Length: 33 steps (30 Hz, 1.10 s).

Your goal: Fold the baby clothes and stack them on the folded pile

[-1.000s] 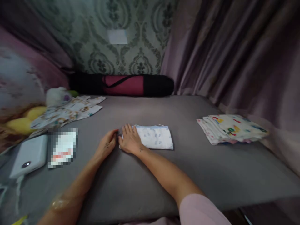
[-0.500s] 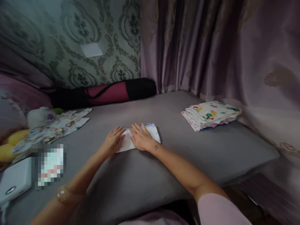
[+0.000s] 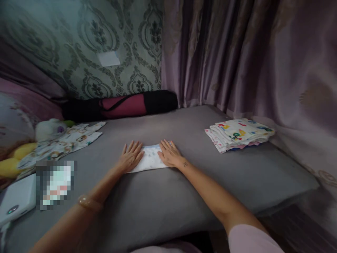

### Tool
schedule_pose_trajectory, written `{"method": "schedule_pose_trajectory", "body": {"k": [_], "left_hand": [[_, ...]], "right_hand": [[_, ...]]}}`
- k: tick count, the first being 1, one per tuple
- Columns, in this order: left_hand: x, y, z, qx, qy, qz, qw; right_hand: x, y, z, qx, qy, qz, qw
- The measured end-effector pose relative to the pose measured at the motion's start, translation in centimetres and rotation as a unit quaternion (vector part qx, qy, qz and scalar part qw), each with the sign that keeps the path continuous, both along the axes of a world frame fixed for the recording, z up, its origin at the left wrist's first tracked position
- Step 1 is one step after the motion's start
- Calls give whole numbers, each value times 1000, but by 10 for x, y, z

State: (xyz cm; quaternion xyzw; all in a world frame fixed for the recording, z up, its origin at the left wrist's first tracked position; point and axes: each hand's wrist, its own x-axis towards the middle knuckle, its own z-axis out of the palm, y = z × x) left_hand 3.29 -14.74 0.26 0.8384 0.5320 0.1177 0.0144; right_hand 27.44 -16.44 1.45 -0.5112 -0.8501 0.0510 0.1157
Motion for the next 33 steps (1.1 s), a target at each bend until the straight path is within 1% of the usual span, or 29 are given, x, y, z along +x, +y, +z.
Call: {"method": "schedule_pose_trajectory", "body": {"k": [3,6,8,10,13,15,18,20,22,27,30,33], "left_hand": [[-3,3,-8,-39,-1,12,999],[-7,8,-12,-62,-6,4,998],[-11,15,-7,-83,-12,-2,996],[-18,26,1,-99,-24,-9,995],[-31,43,13,-112,-42,-8,993],[-38,52,18,-129,-48,-10,990],[-42,61,23,-202,-87,-17,975],[-42,62,26,-257,-122,-4,959],[-39,63,29,-288,-143,19,947],[-35,59,39,-347,-167,47,922],[-35,53,48,-361,-187,40,913],[-40,46,60,-358,-230,11,905]], "right_hand": [[5,1,-12,-17,-21,-8,1000],[8,8,-13,-47,-15,1,999],[13,17,-8,-68,1,3,998],[21,27,-1,-68,10,-5,998],[33,41,9,-72,-16,-26,997],[38,47,13,-93,-44,-22,994],[40,53,18,-100,-64,-10,993],[38,57,22,-106,-65,-9,992],[35,61,25,-124,-65,-11,990],[35,72,33,-211,-36,-23,977],[37,72,42,-263,-3,-14,965],[41,68,55,-301,30,34,952]]}}
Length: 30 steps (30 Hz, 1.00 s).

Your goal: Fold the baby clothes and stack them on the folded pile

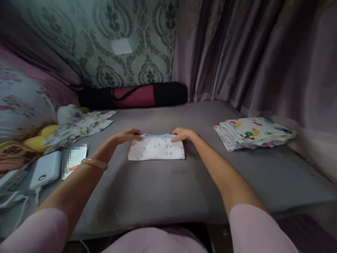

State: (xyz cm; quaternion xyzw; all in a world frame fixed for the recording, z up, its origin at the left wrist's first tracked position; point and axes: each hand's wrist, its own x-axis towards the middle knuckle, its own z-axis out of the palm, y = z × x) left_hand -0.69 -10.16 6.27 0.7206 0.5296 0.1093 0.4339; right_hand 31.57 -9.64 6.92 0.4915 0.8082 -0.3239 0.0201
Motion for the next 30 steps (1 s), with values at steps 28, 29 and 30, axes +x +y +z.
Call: {"method": "schedule_pose_trajectory", "body": {"k": [28,29,30], "left_hand": [[-17,-90,-37,357,80,-120,923],[-13,-87,-34,360,72,-99,925],[-7,-84,-32,363,67,-77,926]], "right_hand": [[19,-83,-40,295,24,44,954],[12,-81,-37,307,29,29,951],[3,-78,-36,324,37,10,945]]}}
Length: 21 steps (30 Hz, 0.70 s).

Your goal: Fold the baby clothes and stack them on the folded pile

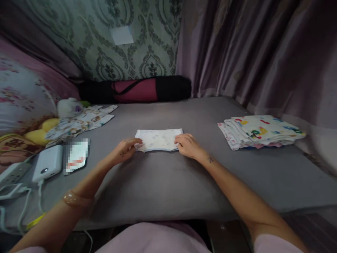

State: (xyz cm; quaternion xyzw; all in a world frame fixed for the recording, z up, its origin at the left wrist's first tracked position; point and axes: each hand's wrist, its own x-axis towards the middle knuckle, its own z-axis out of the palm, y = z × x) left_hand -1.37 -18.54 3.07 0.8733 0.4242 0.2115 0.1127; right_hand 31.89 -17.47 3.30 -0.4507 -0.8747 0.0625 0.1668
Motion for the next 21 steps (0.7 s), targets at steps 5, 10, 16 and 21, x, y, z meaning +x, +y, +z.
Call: {"method": "schedule_pose_trajectory", "body": {"k": [5,10,16,21], "left_hand": [[50,13,0,36,11,74,997],[86,29,-14,27,118,138,983],[85,39,-29,-29,161,165,973],[85,41,-22,-44,181,154,970]], "right_hand": [[-56,10,-2,51,25,-27,998],[-91,26,-11,17,-30,-32,999],[-89,41,-36,-23,-49,-61,997],[-88,40,-27,-57,-55,-60,995]]}}
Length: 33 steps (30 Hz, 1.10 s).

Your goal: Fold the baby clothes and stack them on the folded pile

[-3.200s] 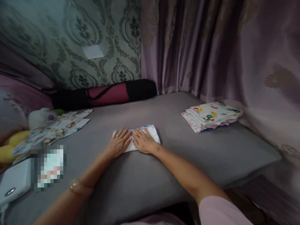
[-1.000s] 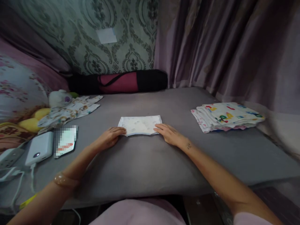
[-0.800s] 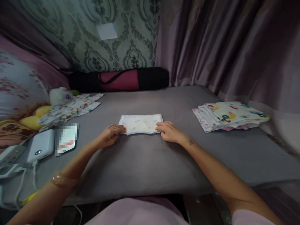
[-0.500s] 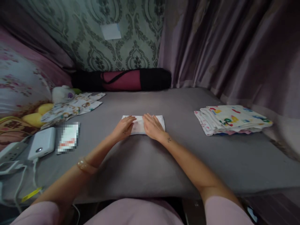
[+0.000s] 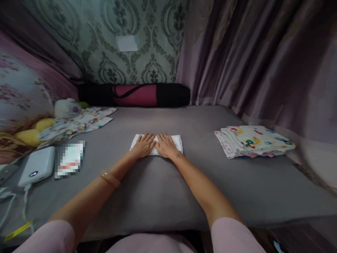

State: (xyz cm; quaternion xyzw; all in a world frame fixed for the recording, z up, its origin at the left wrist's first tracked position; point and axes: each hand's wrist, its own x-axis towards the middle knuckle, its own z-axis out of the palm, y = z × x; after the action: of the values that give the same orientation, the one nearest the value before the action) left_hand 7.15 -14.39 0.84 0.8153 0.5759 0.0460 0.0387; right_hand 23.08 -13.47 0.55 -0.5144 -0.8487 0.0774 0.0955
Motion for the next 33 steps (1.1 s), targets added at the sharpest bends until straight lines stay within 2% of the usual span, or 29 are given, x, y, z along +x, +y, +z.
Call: {"method": "schedule_pose_trajectory", "body": {"k": [2,5,10,14,18,20,25,29,33], "left_hand": [[1,1,2,32,4,-8,999],[1,2,-5,98,-17,-22,995],[2,2,-17,56,-22,-19,998],[-3,2,-10,31,-13,-20,999],[-16,-1,-6,76,-3,7,997],[-21,-1,-8,65,6,19,998],[-31,6,-14,23,19,13,999],[-48,14,-25,71,-6,36,997],[-59,21,-42,56,-16,37,998]], "right_hand": [[-1,-4,6,5,3,2,1000],[-4,-11,6,47,15,15,999],[-8,-14,-4,26,34,4,999],[2,-8,1,-15,35,20,999],[17,-8,3,32,24,-52,998],[22,-10,1,25,8,-84,996],[33,-9,6,-29,0,-80,996],[48,-14,7,8,32,-107,994],[55,-17,-1,-33,43,-112,992]]}}
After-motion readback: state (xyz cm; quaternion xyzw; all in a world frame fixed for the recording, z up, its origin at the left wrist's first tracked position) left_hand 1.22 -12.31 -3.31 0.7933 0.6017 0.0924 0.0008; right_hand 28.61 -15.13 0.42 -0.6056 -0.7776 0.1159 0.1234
